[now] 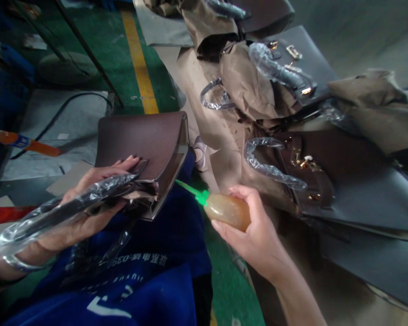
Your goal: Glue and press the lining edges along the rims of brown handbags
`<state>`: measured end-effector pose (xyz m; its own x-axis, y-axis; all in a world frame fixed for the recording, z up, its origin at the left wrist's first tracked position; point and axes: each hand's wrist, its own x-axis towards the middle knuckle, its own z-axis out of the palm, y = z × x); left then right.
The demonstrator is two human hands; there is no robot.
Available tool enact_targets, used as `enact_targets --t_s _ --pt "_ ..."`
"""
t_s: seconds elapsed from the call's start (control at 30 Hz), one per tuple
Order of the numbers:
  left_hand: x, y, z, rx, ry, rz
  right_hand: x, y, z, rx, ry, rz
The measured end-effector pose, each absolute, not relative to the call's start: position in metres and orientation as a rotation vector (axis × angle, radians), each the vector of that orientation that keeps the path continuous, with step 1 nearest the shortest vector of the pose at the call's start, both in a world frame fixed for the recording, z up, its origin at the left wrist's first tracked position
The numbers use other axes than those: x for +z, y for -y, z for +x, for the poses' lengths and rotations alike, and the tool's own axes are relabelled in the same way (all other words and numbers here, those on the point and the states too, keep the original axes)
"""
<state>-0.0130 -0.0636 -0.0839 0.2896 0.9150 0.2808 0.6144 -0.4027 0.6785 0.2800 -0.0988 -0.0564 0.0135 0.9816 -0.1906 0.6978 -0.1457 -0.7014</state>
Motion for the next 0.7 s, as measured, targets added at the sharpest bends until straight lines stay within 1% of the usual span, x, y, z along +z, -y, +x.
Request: enact_targets --t_s 0.27,0.43,0.6,0.7 --pt "-0.088 0.062 -0.010 0.846 -1.345 2.146 -0.037 0.074 0.273 0.914 2.072 -1.717" --pt "-0.091 0.061 -0.011 0.757 -1.333 2.247 -0.029 0.061 0.265 0.809 2.232 -1.667" --pt "-0.093 0.060 -0.014 0.706 -1.283 2.276 -0.017 0.054 0.264 0.969 2.343 -1.648" --pt "-0.093 0.059 -0.015 0.706 -1.296 2.290 -0.017 0.051 0.264 0.952 2.352 -1.666"
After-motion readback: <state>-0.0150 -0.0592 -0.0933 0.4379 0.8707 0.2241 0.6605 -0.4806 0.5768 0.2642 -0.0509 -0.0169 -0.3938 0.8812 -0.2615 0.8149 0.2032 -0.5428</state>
